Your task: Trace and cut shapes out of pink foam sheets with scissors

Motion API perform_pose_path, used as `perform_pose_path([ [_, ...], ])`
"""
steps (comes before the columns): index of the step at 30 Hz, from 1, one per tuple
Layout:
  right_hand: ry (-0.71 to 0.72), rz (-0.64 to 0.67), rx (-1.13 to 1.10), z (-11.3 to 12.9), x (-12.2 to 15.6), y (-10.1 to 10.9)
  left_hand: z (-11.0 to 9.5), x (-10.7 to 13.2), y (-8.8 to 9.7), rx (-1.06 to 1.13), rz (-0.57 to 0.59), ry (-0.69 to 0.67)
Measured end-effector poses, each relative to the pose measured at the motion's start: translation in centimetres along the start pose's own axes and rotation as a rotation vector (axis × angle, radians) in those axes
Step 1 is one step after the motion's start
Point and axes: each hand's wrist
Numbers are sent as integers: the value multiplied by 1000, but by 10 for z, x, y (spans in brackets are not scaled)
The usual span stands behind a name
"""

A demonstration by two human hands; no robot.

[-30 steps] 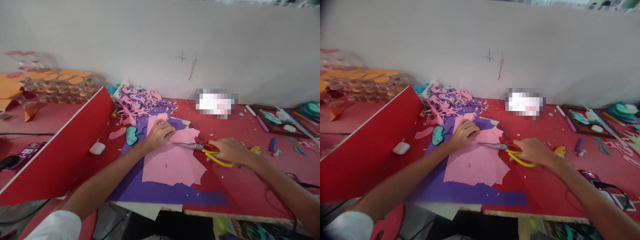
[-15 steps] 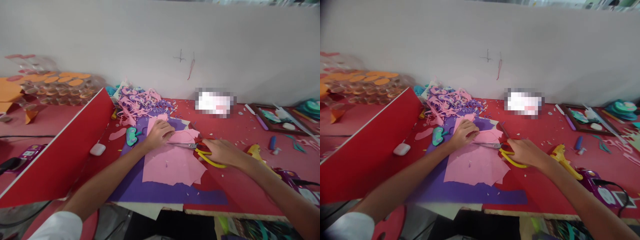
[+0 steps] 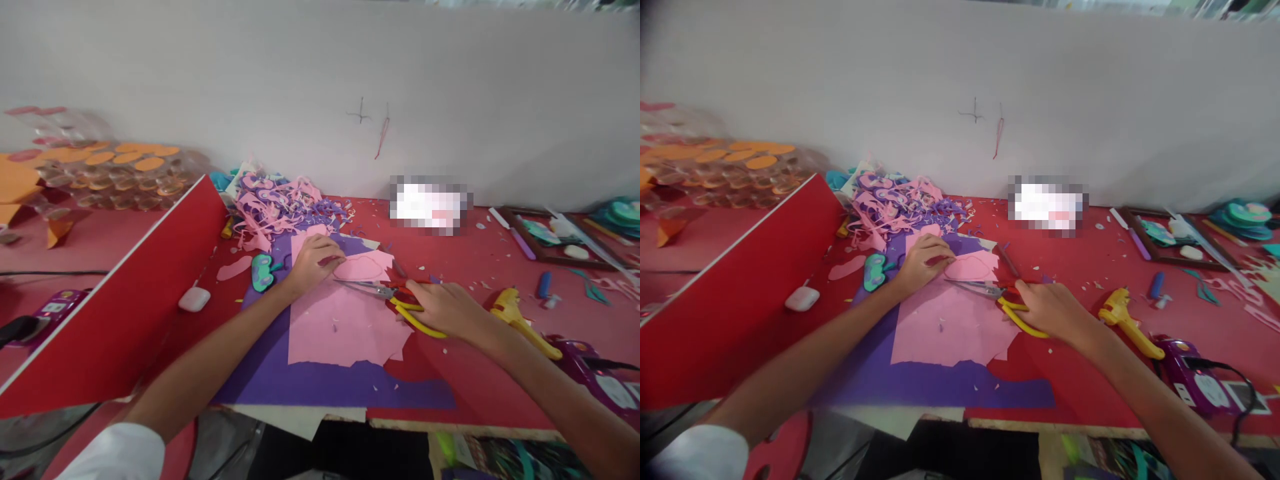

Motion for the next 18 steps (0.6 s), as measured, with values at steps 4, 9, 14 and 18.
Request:
perform_pose_path([
  [4,17,-18,-86,7,4,0,2,0,1,2,29,27],
  [9,-21,-26,-93,19,0,-2,1,0,1,-4,24,46],
  [14,-43,-60,-31,27,-2,-5,0,1,2,-22,31,67],
  [18,-68,-38,-10,28,1,-1,0,2,1,-12,19,46],
])
Point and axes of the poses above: each hand's wrist, its own x-axis away from the middle knuckle, its own y-axis out of the back of the hand, z = x × y, and after that the axes turned 1 degree about y, right-handed
